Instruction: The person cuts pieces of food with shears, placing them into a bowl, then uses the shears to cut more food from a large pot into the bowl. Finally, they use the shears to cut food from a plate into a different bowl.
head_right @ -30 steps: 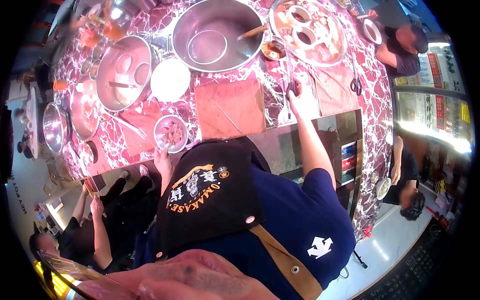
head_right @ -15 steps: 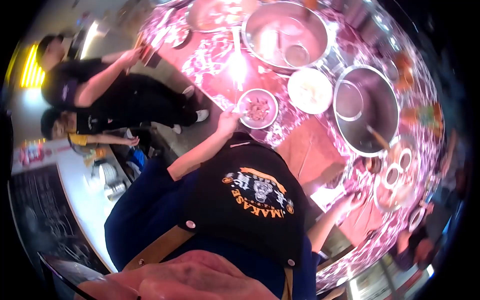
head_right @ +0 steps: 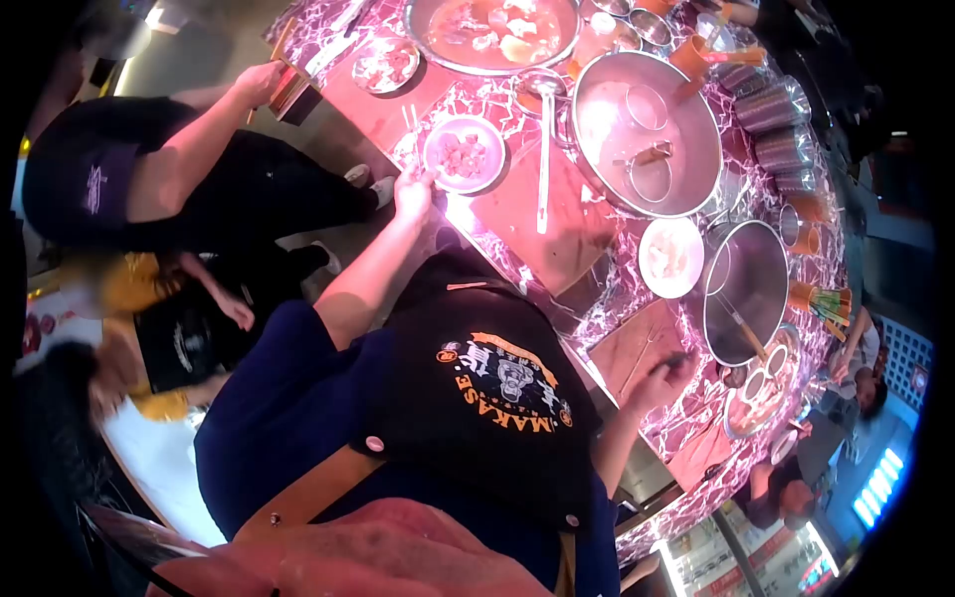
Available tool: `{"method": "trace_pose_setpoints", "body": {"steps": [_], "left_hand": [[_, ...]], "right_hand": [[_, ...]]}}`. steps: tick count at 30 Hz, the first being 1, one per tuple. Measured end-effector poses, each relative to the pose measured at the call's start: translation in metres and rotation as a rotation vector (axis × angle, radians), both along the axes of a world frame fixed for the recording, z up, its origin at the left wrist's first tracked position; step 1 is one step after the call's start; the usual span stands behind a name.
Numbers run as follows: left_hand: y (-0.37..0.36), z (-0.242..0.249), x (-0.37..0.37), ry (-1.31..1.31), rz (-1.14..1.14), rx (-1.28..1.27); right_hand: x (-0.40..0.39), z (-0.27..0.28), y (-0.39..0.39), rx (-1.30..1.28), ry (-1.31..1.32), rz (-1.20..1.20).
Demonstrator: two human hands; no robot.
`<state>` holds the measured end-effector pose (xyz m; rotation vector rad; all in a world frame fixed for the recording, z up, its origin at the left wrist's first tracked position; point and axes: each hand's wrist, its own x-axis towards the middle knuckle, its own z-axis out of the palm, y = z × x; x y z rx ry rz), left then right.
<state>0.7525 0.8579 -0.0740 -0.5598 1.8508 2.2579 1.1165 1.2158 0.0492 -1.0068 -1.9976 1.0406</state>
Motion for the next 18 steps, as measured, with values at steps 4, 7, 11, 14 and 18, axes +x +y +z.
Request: {"method": "trace_pose_setpoints", "body": {"steps": [4, 7, 11, 14, 18], "left_hand": [[-0.024, -0.016, -0.033, -0.115, -0.203, 0.064], [-0.016, -0.076, -0.034, 0.015, -0.318, -0.158], [-0.002, -0.035, -0.032, -0.078, -0.383, 0.047], [0.0, -0.023, -0.036, 0.016, -0.476, 0.052], [-0.003, -0.022, -0.048, 0.12, -0.434, -0.093]], "right_hand": [[-0.076, -0.057, -0.089, -0.423, 0.012, 0.273], [-0.126, -0.059, -0.145, -0.621, -0.033, 0.405], [-0.168, -0.051, -0.182, -0.616, -0.081, 0.439], [-0.179, -0.06, -0.186, -0.657, -0.101, 0.477], [-0.191, -0.083, -0.188, -0.705, -0.1, 0.476]]}}
